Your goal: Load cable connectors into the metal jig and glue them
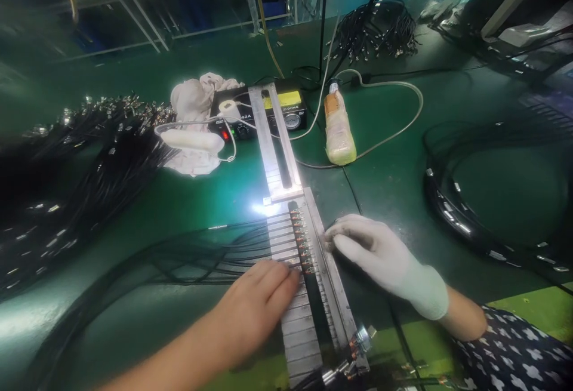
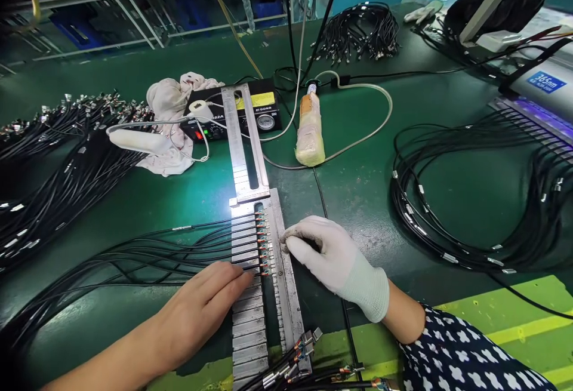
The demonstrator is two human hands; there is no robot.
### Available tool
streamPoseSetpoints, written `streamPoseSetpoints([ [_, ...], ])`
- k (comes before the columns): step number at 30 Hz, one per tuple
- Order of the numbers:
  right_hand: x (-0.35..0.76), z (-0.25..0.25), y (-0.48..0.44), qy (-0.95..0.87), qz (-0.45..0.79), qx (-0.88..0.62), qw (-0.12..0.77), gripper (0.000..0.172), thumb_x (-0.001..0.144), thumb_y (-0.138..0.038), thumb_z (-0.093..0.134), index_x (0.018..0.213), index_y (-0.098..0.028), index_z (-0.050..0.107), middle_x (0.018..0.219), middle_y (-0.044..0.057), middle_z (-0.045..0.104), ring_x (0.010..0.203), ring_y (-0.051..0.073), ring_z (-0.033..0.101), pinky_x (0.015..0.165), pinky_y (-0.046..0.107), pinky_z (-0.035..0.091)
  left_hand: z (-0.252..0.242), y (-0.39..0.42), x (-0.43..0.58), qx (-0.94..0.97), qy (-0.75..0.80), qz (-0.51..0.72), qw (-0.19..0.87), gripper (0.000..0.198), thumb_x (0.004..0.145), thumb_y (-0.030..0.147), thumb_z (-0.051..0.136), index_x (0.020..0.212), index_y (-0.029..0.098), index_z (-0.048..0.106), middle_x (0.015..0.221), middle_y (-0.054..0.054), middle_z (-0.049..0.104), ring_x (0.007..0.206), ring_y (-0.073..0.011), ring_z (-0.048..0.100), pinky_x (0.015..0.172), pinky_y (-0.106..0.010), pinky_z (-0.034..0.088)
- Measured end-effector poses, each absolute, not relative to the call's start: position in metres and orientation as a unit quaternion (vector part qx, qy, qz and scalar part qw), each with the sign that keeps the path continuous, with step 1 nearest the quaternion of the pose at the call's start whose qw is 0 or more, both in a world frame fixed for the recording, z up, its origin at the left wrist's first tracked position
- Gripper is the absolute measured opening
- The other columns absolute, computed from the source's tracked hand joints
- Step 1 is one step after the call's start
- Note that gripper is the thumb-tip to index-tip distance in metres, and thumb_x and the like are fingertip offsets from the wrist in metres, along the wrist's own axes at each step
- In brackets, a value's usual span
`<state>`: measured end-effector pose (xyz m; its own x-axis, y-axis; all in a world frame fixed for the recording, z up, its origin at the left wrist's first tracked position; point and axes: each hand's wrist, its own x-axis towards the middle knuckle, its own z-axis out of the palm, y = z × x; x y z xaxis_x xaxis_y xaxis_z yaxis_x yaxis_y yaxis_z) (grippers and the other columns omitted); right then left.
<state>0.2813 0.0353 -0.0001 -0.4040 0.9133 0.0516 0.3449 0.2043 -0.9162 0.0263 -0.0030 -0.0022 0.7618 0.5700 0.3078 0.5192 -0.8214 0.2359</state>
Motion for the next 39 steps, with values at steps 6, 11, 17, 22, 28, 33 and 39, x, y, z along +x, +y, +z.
streamPoseSetpoints([
  [6, 0.283, 0.001, 0.034, -0.707, 0.452, -0.449, 0.307, 0.022, 0.096, -0.027, 0.051, 0.085, -0.02, 0.068, 0.086, 0.004, 0.07, 0.082, 0.019, 0.065, 0.075, 0.033, 0.051, -0.015, -0.018, 0.024, 0.896, 0.379, 0.226, 0.058, 0.027, 0.103, 0.012, 0.036, 0.117, 0.016, 0.059, 0.102, -0.009, 0.062, 0.094, -0.0197, 0.055, 0.084, -0.033, 0.046],
  [11, 0.279, -0.002, 0.029, -0.74, 0.367, -0.458, 0.329, 0.018, 0.095, -0.026, 0.051, 0.098, -0.021, 0.068, 0.098, 0.006, 0.071, 0.094, 0.021, 0.065, 0.084, 0.036, 0.052, -0.025, -0.033, 0.015, 0.905, 0.388, 0.171, 0.038, 0.044, 0.098, 0.002, 0.034, 0.135, 0.017, 0.054, 0.089, -0.005, 0.057, 0.079, -0.0177, 0.047, 0.073, -0.032, 0.034],
  [17, 0.255, -0.006, 0.022, -0.79, 0.195, -0.549, 0.189, 0.037, 0.087, -0.035, 0.062, 0.12, -0.019, 0.064, 0.085, 0.007, 0.07, 0.077, 0.024, 0.064, 0.077, 0.039, 0.047, -0.026, -0.033, 0.014, 0.902, 0.388, 0.188, 0.028, 0.044, 0.096, 0.004, 0.035, 0.132, 0.019, 0.055, 0.082, -0.003, 0.056, 0.072, -0.018, 0.046, 0.064, -0.031, 0.032],
  [22, 0.243, -0.005, 0.02, -0.793, 0.164, -0.562, 0.169, 0.031, 0.096, -0.029, 0.051, 0.124, -0.021, 0.062, 0.083, 0.005, 0.074, 0.078, 0.023, 0.067, 0.079, 0.036, 0.041, -0.008, 0.009, 0.014, 0.849, 0.455, 0.235, 0.127, 0.031, 0.097, 0.019, 0.038, 0.114, 0.02, 0.064, 0.096, -0.007, 0.063, 0.088, -0.0195, 0.056, 0.076, -0.033, 0.043],
  [28, 0.244, -0.002, 0.013, -0.815, 0.124, -0.54, 0.169, 0.027, 0.098, -0.025, 0.047, 0.117, -0.02, 0.066, 0.091, 0.008, 0.075, 0.083, 0.024, 0.066, 0.078, 0.036, 0.039, -0.013, 0.078, 0.023, 0.751, 0.596, 0.251, 0.136, 0.018, 0.088, 0.026, 0.059, 0.101, 0.015, 0.064, 0.085, -0.006, 0.066, 0.084, -0.0237, 0.061, 0.074, -0.036, 0.046],
  [33, 0.242, -0.002, 0.015, -0.8, 0.124, -0.565, 0.16, 0.026, 0.098, -0.024, 0.046, 0.115, -0.02, 0.065, 0.088, 0.008, 0.073, 0.08, 0.026, 0.066, 0.076, 0.036, 0.04, -0.02, 0.095, 0.024, 0.717, 0.616, 0.257, 0.202, 0.01, 0.083, 0.027, 0.066, 0.083, 0.017, 0.061, 0.068, 0.003, 0.062, 0.062, -0.0137, 0.059, 0.059, -0.025, 0.044],
  [39, 0.24, -0.001, 0.029, -0.767, 0.164, -0.595, 0.173, 0.029, 0.099, -0.03, 0.042, 0.115, -0.016, 0.061, 0.085, 0.009, 0.073, 0.08, 0.025, 0.067, 0.075, 0.034, 0.042, -0.022, 0.116, 0.026, 0.711, 0.625, 0.23, 0.227, 0.019, 0.09, 0.033, 0.066, 0.089, 0.014, 0.062, 0.08, 0.001, 0.063, 0.071, -0.0133, 0.06, 0.068, -0.029, 0.051],
])
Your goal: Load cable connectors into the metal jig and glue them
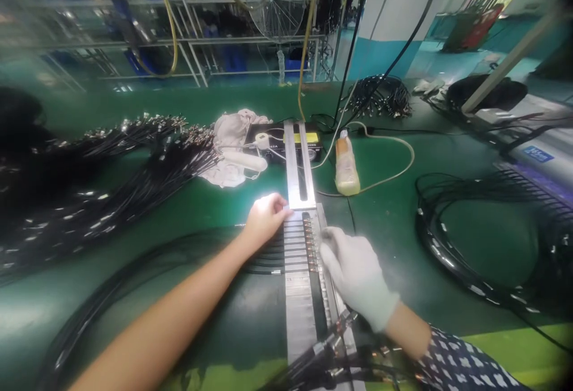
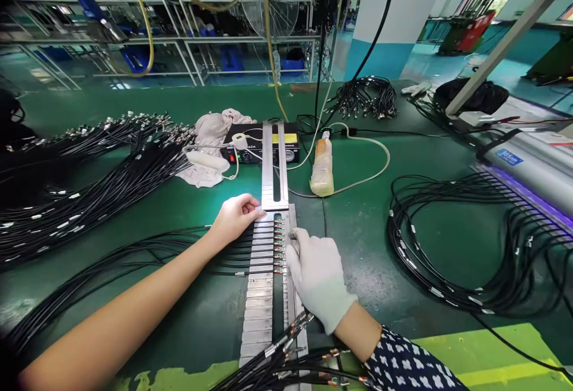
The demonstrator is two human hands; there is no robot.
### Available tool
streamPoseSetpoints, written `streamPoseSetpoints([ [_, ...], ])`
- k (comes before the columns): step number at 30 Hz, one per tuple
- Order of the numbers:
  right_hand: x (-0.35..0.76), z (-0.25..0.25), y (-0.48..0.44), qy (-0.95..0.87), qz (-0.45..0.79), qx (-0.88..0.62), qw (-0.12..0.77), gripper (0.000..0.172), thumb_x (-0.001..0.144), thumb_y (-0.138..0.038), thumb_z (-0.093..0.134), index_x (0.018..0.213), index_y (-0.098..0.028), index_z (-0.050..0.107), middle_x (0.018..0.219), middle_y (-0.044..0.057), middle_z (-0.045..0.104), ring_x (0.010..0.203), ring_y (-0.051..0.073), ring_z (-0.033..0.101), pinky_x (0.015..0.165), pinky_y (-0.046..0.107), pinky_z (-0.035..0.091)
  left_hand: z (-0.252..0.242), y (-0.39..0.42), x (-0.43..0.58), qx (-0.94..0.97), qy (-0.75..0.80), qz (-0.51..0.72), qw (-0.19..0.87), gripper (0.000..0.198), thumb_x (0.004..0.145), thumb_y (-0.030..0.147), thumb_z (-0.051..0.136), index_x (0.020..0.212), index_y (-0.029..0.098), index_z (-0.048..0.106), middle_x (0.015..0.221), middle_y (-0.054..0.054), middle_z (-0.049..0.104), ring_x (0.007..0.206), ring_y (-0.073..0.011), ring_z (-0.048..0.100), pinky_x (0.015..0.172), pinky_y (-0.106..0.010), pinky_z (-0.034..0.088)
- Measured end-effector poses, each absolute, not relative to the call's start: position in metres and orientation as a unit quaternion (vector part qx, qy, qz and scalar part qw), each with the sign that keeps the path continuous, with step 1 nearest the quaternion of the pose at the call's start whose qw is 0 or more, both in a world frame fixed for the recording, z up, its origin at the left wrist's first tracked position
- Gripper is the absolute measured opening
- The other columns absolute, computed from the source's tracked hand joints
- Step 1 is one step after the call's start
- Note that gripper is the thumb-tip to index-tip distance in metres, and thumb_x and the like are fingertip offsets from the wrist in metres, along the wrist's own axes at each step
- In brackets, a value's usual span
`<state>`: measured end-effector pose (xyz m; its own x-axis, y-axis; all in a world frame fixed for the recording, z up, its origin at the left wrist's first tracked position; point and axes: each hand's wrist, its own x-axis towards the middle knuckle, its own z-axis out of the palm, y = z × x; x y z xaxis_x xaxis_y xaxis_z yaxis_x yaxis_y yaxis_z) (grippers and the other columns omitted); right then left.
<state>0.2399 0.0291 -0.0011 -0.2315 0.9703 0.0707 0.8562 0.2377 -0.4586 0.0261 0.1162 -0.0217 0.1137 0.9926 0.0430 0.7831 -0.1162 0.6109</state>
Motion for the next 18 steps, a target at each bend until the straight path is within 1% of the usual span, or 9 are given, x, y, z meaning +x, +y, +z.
streamPoseSetpoints([
  [3, 0.241, 0.001, 0.033, -0.774, 0.172, -0.583, 0.176, 0.029, 0.099, -0.03, 0.04, 0.114, -0.016, 0.06, 0.082, 0.008, 0.073, 0.076, 0.023, 0.067, 0.073, 0.033, 0.042, -0.016, 0.123, 0.03, 0.716, 0.623, 0.218, 0.225, 0.021, 0.092, 0.035, 0.065, 0.091, 0.014, 0.062, 0.082, 0.0, 0.063, 0.073, -0.014, 0.061, 0.072, -0.032, 0.053],
  [5, 0.242, 0.003, 0.034, -0.776, 0.178, -0.579, 0.176, 0.028, 0.098, -0.031, 0.041, 0.113, -0.016, 0.061, 0.08, 0.006, 0.073, 0.073, 0.022, 0.067, 0.07, 0.032, 0.042, -0.006, 0.115, 0.033, 0.724, 0.618, 0.22, 0.212, 0.015, 0.092, 0.029, 0.063, 0.095, 0.014, 0.062, 0.081, -0.001, 0.062, 0.077, -0.0165, 0.061, 0.075, -0.035, 0.052],
  [7, 0.241, 0.004, 0.033, -0.772, 0.181, -0.583, 0.177, 0.028, 0.097, -0.033, 0.045, 0.112, -0.017, 0.062, 0.081, 0.006, 0.074, 0.074, 0.022, 0.068, 0.07, 0.032, 0.043, 0.007, 0.088, 0.033, 0.738, 0.604, 0.227, 0.195, 0.015, 0.091, 0.024, 0.061, 0.103, 0.015, 0.061, 0.088, -0.004, 0.064, 0.086, -0.0204, 0.061, 0.082, -0.038, 0.05],
  [9, 0.241, 0.004, 0.032, -0.766, 0.181, -0.59, 0.18, 0.031, 0.092, -0.038, 0.054, 0.113, -0.017, 0.062, 0.085, 0.007, 0.075, 0.08, 0.025, 0.069, 0.072, 0.033, 0.044, 0.016, 0.043, 0.028, 0.761, 0.577, 0.229, 0.189, 0.02, 0.092, 0.03, 0.059, 0.109, 0.019, 0.058, 0.102, -0.007, 0.064, 0.096, -0.0227, 0.059, 0.086, -0.038, 0.049],
  [11, 0.24, 0.004, 0.03, -0.762, 0.183, -0.593, 0.183, 0.036, 0.087, -0.039, 0.061, 0.116, -0.017, 0.063, 0.086, 0.007, 0.074, 0.084, 0.027, 0.069, 0.075, 0.035, 0.045, 0.016, -0.012, 0.016, 0.79, 0.538, 0.201, 0.216, 0.024, 0.085, 0.041, 0.068, 0.097, 0.023, 0.059, 0.094, -0.002, 0.064, 0.083, -0.0201, 0.06, 0.073, -0.032, 0.051],
  [12, 0.241, 0.004, 0.03, -0.763, 0.188, -0.591, 0.183, 0.037, 0.086, -0.038, 0.062, 0.117, -0.018, 0.063, 0.085, 0.007, 0.074, 0.083, 0.026, 0.069, 0.075, 0.036, 0.046, 0.012, -0.039, 0.009, 0.802, 0.523, 0.175, 0.228, 0.032, 0.078, 0.045, 0.074, 0.095, 0.024, 0.057, 0.093, -0.001, 0.064, 0.078, -0.0195, 0.06, 0.066, -0.029, 0.051],
  [14, 0.242, 0.004, 0.03, -0.767, 0.203, -0.579, 0.184, 0.033, 0.088, -0.034, 0.059, 0.117, -0.019, 0.064, 0.086, 0.005, 0.074, 0.085, 0.025, 0.069, 0.079, 0.036, 0.047, 0.0, -0.087, -0.008, 0.838, 0.486, 0.182, 0.169, 0.053, 0.062, 0.055, 0.082, 0.096, 0.024, 0.057, 0.092, -0.004, 0.066, 0.072, -0.0222, 0.06, 0.056, -0.03, 0.05],
  [16, 0.244, 0.005, 0.031, -0.774, 0.219, -0.565, 0.185, 0.031, 0.089, -0.032, 0.057, 0.117, -0.02, 0.065, 0.092, 0.005, 0.074, 0.091, 0.024, 0.068, 0.085, 0.037, 0.047, -0.01, -0.121, -0.023, 0.849, 0.488, 0.184, 0.088, 0.043, 0.067, 0.044, 0.079, 0.097, 0.024, 0.056, 0.092, -0.005, 0.069, 0.072, -0.0241, 0.063, 0.059, -0.032, 0.052],
  [18, 0.247, 0.006, 0.031, -0.778, 0.23, -0.555, 0.186, 0.032, 0.09, -0.032, 0.056, 0.118, -0.021, 0.064, 0.097, 0.005, 0.074, 0.094, 0.023, 0.068, 0.09, 0.038, 0.046, -0.014, -0.141, -0.031, 0.858, 0.483, 0.168, 0.048, 0.029, 0.077, 0.029, 0.07, 0.102, 0.025, 0.055, 0.096, -0.006, 0.071, 0.078, -0.0246, 0.066, 0.068, -0.033, 0.055],
])
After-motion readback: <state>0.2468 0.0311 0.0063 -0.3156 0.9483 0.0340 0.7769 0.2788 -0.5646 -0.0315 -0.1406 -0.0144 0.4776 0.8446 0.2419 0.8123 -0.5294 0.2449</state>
